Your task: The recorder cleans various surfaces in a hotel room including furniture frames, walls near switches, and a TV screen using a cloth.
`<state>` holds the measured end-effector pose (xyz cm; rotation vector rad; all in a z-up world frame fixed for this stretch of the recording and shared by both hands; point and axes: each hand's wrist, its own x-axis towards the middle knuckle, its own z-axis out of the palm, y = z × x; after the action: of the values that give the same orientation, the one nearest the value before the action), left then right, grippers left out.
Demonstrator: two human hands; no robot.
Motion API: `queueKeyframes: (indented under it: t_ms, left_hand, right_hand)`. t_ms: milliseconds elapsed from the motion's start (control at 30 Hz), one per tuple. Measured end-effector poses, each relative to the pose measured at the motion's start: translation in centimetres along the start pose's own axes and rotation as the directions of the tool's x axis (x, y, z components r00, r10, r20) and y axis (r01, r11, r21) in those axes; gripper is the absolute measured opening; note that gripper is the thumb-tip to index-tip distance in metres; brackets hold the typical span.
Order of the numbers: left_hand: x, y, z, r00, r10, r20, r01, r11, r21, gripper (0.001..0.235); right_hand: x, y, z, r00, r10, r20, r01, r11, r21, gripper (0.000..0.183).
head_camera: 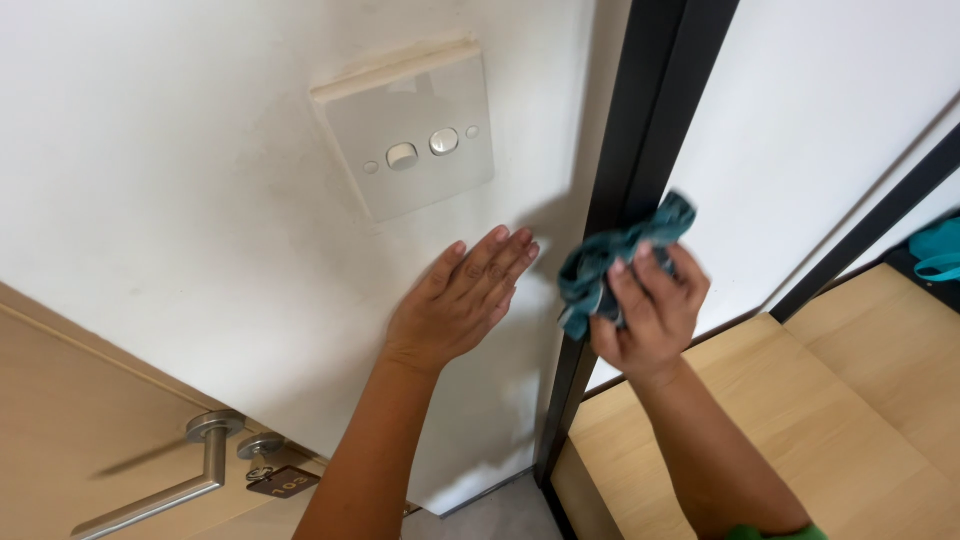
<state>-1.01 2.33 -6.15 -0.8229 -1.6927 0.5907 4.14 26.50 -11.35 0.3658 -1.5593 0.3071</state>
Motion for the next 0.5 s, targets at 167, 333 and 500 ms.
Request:
queueKeyframes:
  t_ms: [167, 333, 500]
  left_hand:
    - [0.0, 0.1, -0.1, 1.0, 0.008, 0.017, -0.008, 1.0, 0.003, 0.061]
    - [-0.3, 0.2, 0.3, 0.999, 0.034, 0.02, -0.034, 0.999, 0.003, 0.06]
    - [0.0, 0.3, 0.7, 0.991, 0.105, 0.085, -0.11, 0.992, 0.067, 0.066]
  right_hand:
    - [3.0, -0.3, 0.1, 0.998, 0.018, -0.054, -0.018, 1.0, -0.001, 0.041]
    - [-13.2, -1.9, 1.0, 0.999, 0.045, -0.013, -0.046, 0.999, -0.03, 0.046]
    - [-22.1, -4.0, 0.8, 0.989, 0.113, 0.091, -0.106, 0.991, -0.079, 0.036]
